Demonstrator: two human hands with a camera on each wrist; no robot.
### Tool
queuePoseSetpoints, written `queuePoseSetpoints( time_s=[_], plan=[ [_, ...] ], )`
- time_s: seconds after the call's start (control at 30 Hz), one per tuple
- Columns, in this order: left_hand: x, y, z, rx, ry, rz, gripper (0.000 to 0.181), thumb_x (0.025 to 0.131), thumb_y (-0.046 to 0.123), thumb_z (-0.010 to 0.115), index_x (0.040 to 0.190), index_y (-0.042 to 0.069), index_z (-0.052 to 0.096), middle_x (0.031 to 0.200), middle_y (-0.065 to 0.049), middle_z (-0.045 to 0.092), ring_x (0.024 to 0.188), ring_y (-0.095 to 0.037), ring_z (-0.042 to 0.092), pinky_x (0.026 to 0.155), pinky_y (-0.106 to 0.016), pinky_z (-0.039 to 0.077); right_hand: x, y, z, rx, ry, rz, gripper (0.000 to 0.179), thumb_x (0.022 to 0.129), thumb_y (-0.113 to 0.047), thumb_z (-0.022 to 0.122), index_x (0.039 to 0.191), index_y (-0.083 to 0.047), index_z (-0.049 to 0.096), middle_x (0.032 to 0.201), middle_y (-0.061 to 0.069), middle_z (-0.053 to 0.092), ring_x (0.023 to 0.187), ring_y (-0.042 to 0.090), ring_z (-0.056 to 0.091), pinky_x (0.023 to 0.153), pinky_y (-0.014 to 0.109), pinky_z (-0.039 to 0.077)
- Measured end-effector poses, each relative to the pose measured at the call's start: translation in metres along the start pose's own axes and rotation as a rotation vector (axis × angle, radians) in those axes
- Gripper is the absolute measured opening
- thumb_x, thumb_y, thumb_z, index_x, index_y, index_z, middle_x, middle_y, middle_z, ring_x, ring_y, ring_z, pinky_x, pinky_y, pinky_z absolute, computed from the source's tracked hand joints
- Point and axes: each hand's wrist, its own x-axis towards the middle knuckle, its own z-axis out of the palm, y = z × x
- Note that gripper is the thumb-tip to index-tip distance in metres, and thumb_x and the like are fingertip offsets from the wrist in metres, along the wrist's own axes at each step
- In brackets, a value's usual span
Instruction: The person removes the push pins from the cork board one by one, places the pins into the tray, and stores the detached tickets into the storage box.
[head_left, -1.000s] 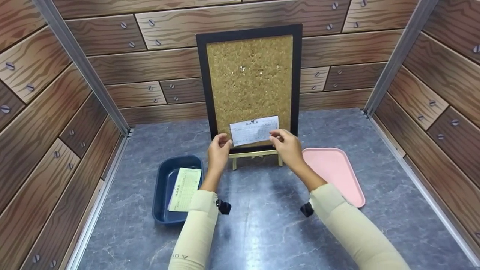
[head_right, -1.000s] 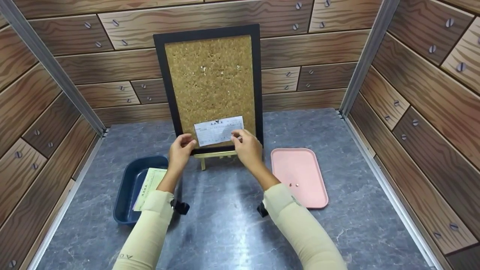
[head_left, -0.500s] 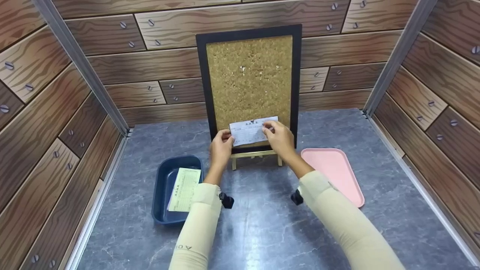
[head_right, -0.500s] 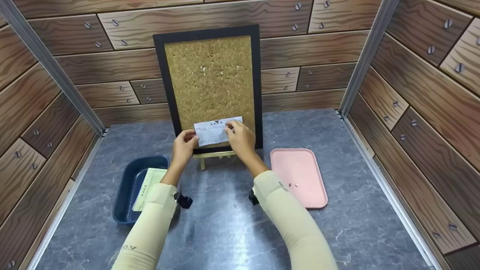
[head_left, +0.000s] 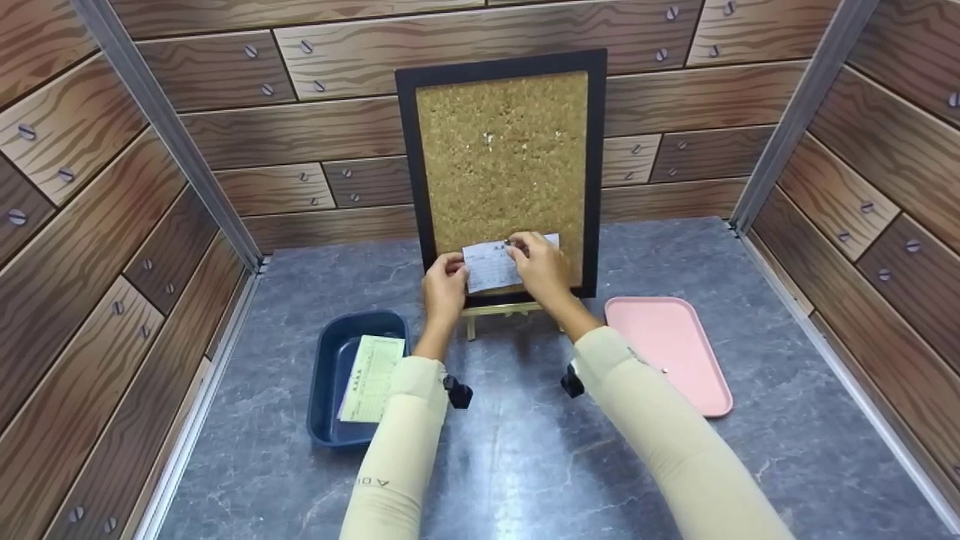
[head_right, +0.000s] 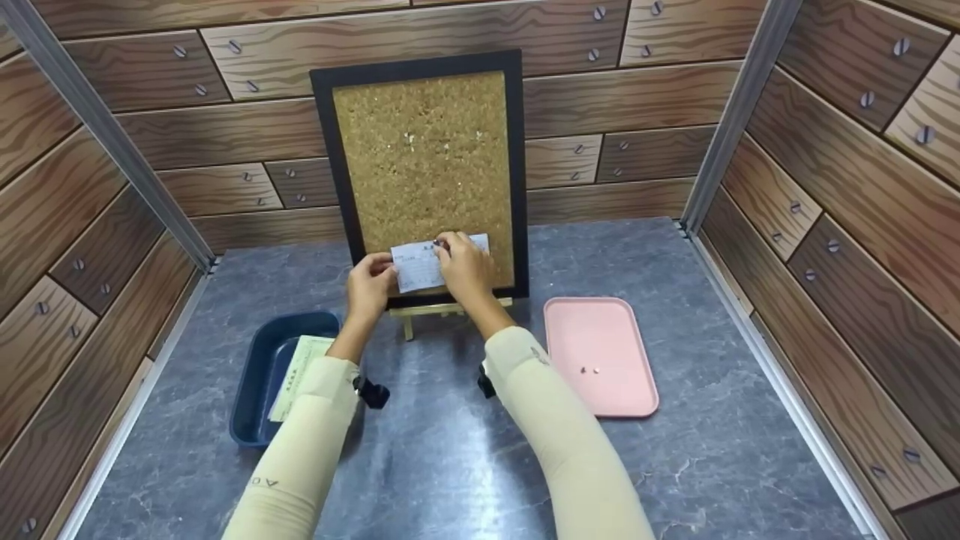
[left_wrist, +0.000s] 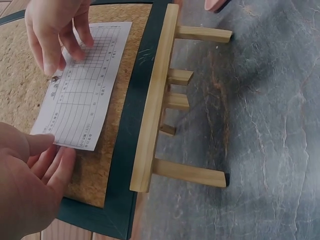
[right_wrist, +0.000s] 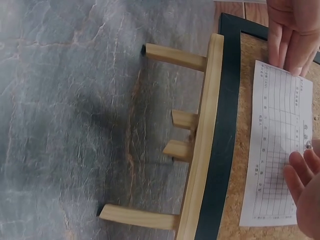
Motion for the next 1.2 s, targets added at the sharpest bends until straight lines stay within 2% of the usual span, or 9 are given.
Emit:
queuePoseSetpoints(
  time_s=[0.23, 0.4, 0.77, 1.2],
  plan=[
    [0.004, 0.001, 0.001, 0.014, 0.020, 0.037, 0.017, 0.087, -0.002, 0.067, 0.102, 0.001, 0.074, 0.092, -0.012, 0.075, 0.084, -0.023, 0.068, 0.075, -0.029, 0.053, 0.003, -0.002, 0.006, -0.018, 0.006, 0.039, 0.018, 0.093, -0.027, 0.072, 0.105, -0.014, 0.075, 0.101, 0.003, 0.073, 0.092, 0.024, 0.070, 0.077, 0.047, 0.051],
    [0.005, 0.001, 0.000, 0.007, 0.021, 0.036, 0.015, 0.088, -0.002, 0.067, 0.101, 0.000, 0.074, 0.092, -0.013, 0.075, 0.084, -0.024, 0.068, 0.075, -0.029, 0.053, 0.005, -0.003, 0.010, -0.011, 0.013, 0.053, 0.017, 0.093, -0.027, 0.072, 0.103, -0.014, 0.074, 0.100, 0.003, 0.073, 0.090, 0.024, 0.069, 0.077, 0.048, 0.051],
    [0.007, 0.001, 0.000, 0.011, 0.011, 0.032, 0.015, 0.087, -0.002, 0.067, 0.100, 0.001, 0.074, 0.090, -0.012, 0.075, 0.082, -0.022, 0.066, 0.073, -0.027, 0.052, 0.005, 0.000, 0.013, 0.015, 0.036, 0.017, 0.010, 0.091, -0.020, 0.072, 0.096, -0.011, 0.071, 0.092, 0.006, 0.069, 0.084, 0.024, 0.065, 0.073, 0.045, 0.050],
    [0.005, 0.002, 0.000, -0.008, 0.001, 0.016, 0.015, 0.089, -0.002, 0.067, 0.102, 0.000, 0.074, 0.092, -0.013, 0.074, 0.083, -0.021, 0.066, 0.073, -0.026, 0.052, 0.002, 0.002, 0.016, 0.011, 0.057, 0.001, 0.013, 0.092, -0.021, 0.072, 0.101, -0.012, 0.069, 0.093, 0.004, 0.068, 0.084, 0.023, 0.065, 0.071, 0.045, 0.051]
  ],
)
